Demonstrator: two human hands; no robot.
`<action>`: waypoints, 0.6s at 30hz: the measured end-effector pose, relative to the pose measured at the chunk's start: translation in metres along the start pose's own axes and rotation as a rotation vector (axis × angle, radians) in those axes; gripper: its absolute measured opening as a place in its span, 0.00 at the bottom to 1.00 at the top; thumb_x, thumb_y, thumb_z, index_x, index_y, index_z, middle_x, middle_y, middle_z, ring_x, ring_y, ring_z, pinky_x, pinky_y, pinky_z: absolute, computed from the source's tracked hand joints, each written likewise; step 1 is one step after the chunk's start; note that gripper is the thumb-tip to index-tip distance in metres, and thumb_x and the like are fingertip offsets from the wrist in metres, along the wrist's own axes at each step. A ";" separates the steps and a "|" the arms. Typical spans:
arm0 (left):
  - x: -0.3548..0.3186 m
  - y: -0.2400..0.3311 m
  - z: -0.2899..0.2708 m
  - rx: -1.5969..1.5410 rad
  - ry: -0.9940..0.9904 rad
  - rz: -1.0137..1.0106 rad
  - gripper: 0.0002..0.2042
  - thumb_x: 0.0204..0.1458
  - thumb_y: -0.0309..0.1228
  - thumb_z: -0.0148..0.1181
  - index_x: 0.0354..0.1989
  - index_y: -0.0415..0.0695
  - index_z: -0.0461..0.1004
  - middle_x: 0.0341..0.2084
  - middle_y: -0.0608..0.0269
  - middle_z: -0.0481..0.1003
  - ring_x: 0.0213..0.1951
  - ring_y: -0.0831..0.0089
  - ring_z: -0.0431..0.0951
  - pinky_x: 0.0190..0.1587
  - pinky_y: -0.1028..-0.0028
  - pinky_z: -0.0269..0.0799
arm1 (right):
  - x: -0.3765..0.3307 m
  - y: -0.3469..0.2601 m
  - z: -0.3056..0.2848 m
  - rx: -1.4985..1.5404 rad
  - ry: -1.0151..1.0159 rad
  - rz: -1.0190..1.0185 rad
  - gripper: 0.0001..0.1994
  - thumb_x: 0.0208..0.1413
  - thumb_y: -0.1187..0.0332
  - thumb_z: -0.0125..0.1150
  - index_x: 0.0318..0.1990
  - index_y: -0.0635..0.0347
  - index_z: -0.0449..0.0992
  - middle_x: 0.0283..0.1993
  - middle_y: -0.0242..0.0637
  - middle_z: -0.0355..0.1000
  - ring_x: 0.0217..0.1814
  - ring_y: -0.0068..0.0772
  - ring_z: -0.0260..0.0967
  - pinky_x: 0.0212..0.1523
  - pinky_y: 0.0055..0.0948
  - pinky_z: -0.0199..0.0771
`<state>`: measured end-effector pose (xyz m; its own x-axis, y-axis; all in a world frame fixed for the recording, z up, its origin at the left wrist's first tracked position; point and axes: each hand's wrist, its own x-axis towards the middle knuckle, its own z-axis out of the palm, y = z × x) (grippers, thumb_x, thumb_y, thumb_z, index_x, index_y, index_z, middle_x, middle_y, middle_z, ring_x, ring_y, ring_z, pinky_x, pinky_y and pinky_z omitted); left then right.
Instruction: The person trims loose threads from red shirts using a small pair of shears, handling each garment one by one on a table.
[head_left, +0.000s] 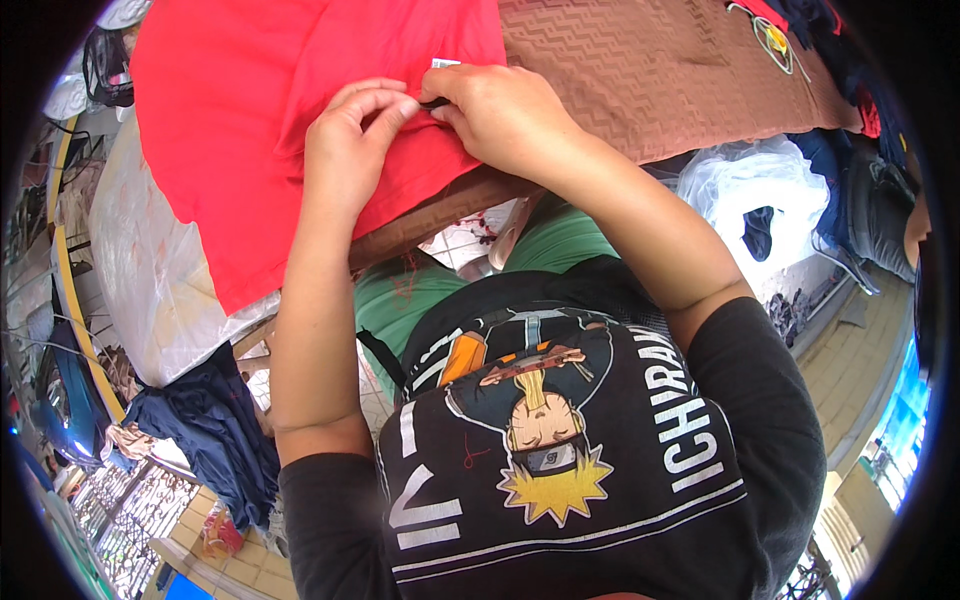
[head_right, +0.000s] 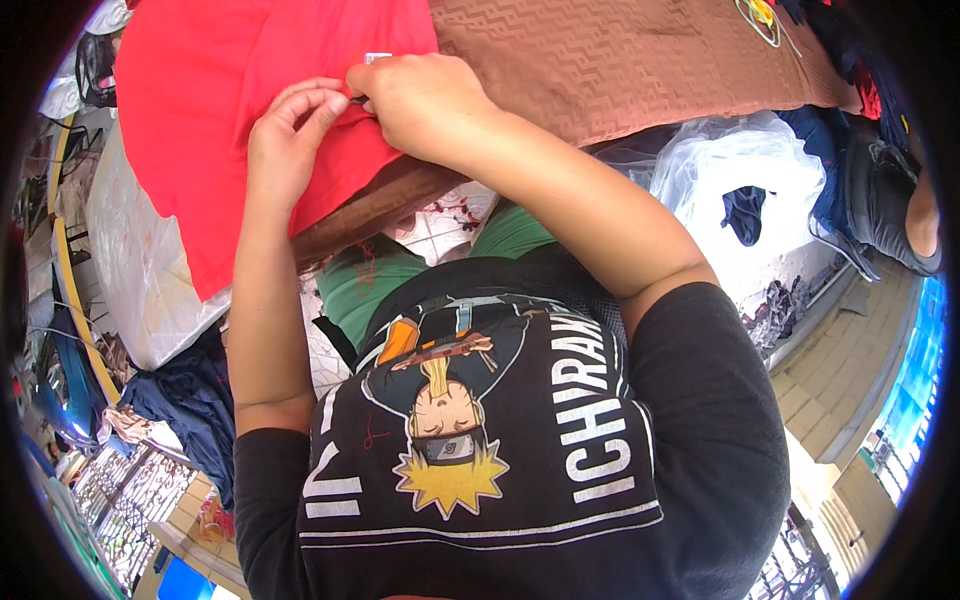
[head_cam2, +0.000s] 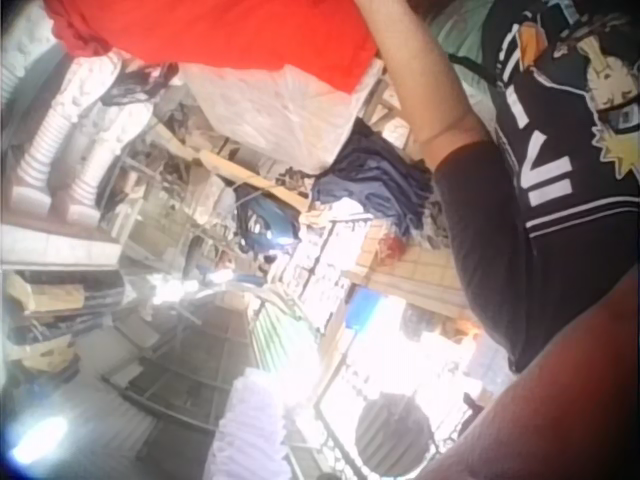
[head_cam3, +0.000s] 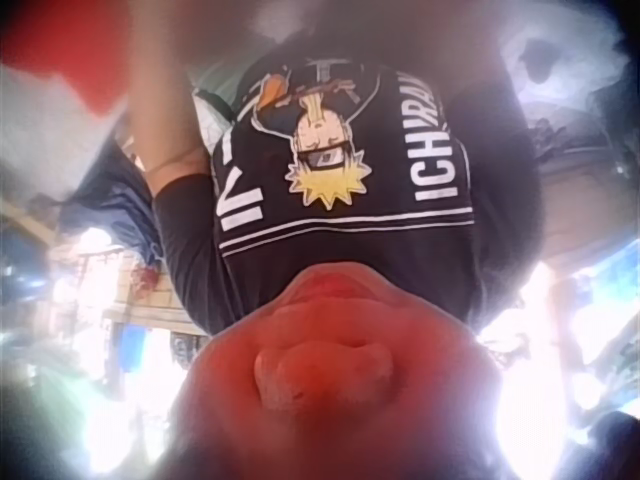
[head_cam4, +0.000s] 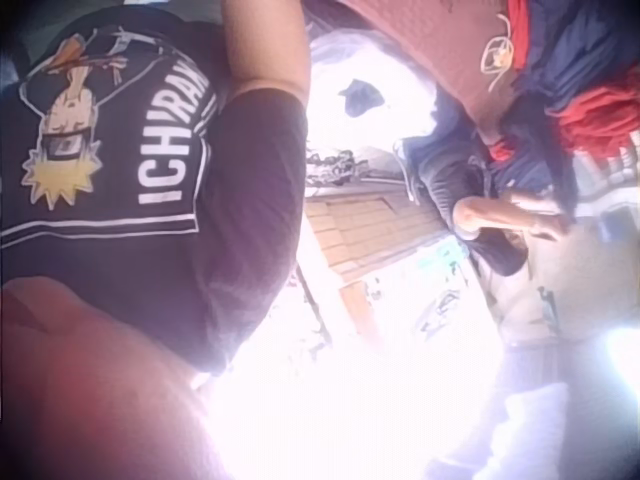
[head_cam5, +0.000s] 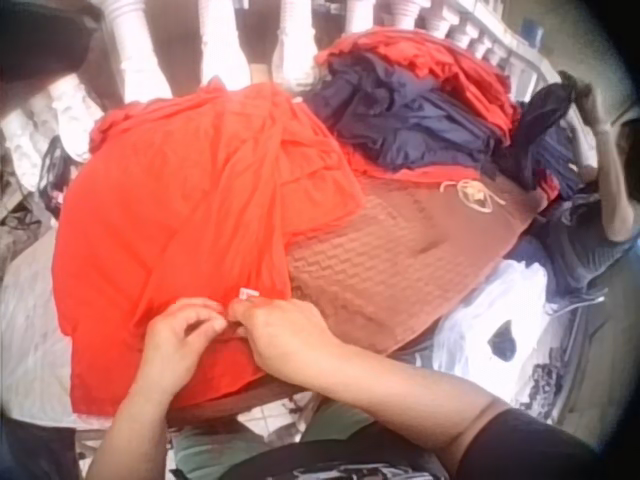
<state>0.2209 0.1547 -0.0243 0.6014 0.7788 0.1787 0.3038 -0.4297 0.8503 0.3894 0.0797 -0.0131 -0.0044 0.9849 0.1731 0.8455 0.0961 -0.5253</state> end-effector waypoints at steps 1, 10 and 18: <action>-0.003 0.005 -0.006 0.029 -0.046 0.118 0.09 0.52 0.32 0.63 0.32 0.37 0.79 0.26 0.60 0.77 0.32 0.73 0.77 0.40 0.74 0.72 | 0.000 -0.001 -0.005 -0.026 -0.007 0.004 0.09 0.52 0.68 0.59 0.41 0.55 0.75 0.37 0.43 0.76 0.41 0.49 0.74 0.40 0.43 0.73; -0.053 0.047 0.013 0.491 -0.102 0.123 0.11 0.42 0.35 0.68 0.29 0.42 0.75 0.29 0.59 0.75 0.34 0.59 0.76 0.37 0.63 0.70 | -0.014 0.020 -0.041 0.088 0.130 0.090 0.13 0.52 0.69 0.61 0.45 0.56 0.76 0.36 0.45 0.76 0.39 0.45 0.75 0.40 0.37 0.73; -0.104 0.075 -0.025 0.525 -0.297 0.043 0.06 0.47 0.29 0.63 0.30 0.41 0.78 0.34 0.59 0.78 0.36 0.58 0.78 0.39 0.62 0.72 | -0.030 0.033 -0.058 0.179 0.172 0.203 0.13 0.53 0.69 0.61 0.47 0.57 0.75 0.36 0.43 0.77 0.37 0.39 0.75 0.40 0.35 0.73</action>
<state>0.1627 0.0528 0.0333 0.7785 0.6277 -0.0026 0.5538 -0.6849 0.4735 0.4486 0.0448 0.0127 0.2579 0.9492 0.1803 0.7122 -0.0606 -0.6994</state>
